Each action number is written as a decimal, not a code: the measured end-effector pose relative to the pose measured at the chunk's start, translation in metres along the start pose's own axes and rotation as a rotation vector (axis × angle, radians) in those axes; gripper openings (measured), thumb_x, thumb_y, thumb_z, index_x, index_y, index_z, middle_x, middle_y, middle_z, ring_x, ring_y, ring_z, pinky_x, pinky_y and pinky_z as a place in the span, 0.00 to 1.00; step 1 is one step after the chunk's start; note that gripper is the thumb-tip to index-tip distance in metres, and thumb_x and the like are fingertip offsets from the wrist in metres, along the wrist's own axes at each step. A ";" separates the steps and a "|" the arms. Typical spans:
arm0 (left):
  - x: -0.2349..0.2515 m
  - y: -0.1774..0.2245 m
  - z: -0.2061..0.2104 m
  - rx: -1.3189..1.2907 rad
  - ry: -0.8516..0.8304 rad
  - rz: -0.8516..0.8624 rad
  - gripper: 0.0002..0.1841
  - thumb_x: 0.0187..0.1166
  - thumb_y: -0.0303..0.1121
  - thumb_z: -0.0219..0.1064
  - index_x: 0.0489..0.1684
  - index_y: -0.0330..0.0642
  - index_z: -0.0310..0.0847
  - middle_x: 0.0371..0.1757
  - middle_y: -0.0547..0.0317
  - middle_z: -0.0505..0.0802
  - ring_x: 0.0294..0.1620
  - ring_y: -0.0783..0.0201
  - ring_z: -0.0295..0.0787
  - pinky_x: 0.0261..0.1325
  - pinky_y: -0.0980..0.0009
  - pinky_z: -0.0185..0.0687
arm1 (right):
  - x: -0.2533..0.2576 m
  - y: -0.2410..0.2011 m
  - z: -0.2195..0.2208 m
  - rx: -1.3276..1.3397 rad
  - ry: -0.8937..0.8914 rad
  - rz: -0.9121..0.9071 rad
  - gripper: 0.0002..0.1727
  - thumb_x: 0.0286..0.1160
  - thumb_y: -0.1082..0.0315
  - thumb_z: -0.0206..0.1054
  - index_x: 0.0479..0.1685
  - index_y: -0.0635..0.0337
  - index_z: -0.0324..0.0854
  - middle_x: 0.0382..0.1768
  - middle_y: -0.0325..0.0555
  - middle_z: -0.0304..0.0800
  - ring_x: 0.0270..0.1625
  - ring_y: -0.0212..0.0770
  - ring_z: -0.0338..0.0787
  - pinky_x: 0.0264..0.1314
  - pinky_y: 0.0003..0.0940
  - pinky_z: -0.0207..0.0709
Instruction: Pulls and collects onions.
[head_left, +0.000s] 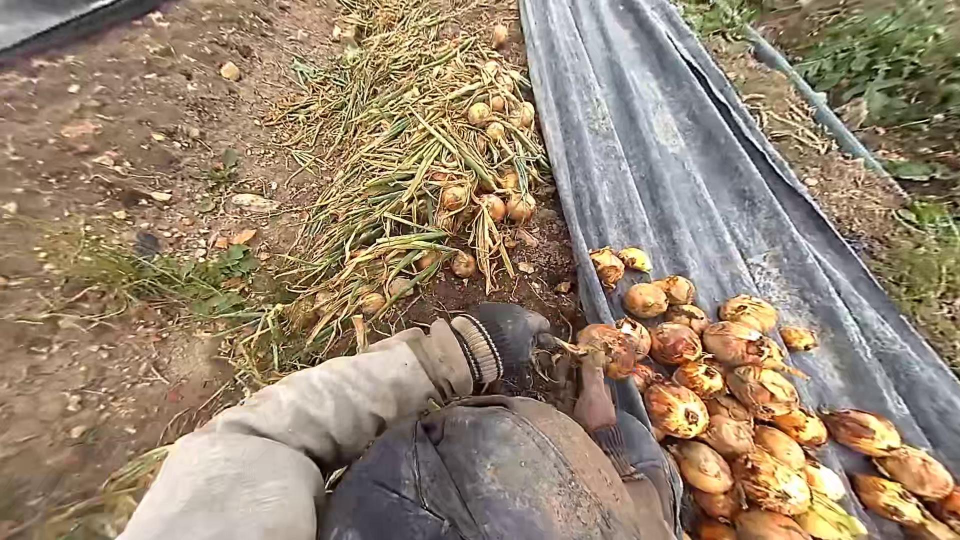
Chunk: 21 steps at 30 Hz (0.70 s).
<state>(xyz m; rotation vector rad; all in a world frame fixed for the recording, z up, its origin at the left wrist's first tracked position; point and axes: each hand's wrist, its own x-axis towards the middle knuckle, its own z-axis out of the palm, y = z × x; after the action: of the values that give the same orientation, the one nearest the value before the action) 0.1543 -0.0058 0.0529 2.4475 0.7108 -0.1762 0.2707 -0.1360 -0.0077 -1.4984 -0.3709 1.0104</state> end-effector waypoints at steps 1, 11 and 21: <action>0.018 0.001 -0.002 -0.003 0.089 -0.020 0.14 0.90 0.45 0.58 0.57 0.54 0.89 0.56 0.59 0.95 0.58 0.57 0.92 0.60 0.47 0.87 | 0.001 -0.008 -0.012 -0.076 0.051 -0.049 0.36 0.94 0.45 0.26 0.26 0.55 0.73 0.10 0.32 0.69 0.10 0.27 0.68 0.13 0.25 0.66; -0.033 -0.235 0.024 0.073 0.043 -1.166 0.22 0.80 0.44 0.67 0.54 0.29 0.86 0.61 0.31 0.90 0.65 0.34 0.88 0.63 0.32 0.81 | 0.016 -0.073 -0.087 0.041 0.264 -0.126 0.47 0.79 0.28 0.10 0.26 0.49 0.70 0.08 0.34 0.72 0.06 0.31 0.70 0.07 0.28 0.70; -0.079 -0.248 0.051 0.125 0.023 -1.095 0.24 0.88 0.52 0.55 0.58 0.41 0.89 0.60 0.39 0.92 0.65 0.38 0.89 0.65 0.32 0.80 | 0.022 -0.015 0.044 -0.292 -0.253 0.026 0.43 0.87 0.32 0.26 0.35 0.56 0.78 0.12 0.39 0.72 0.09 0.35 0.70 0.13 0.34 0.73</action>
<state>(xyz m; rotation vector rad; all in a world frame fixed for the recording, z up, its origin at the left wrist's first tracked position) -0.0419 0.1010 -0.0902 1.8930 2.0153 -0.6085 0.2539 -0.0884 0.0027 -1.6405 -0.7054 1.2092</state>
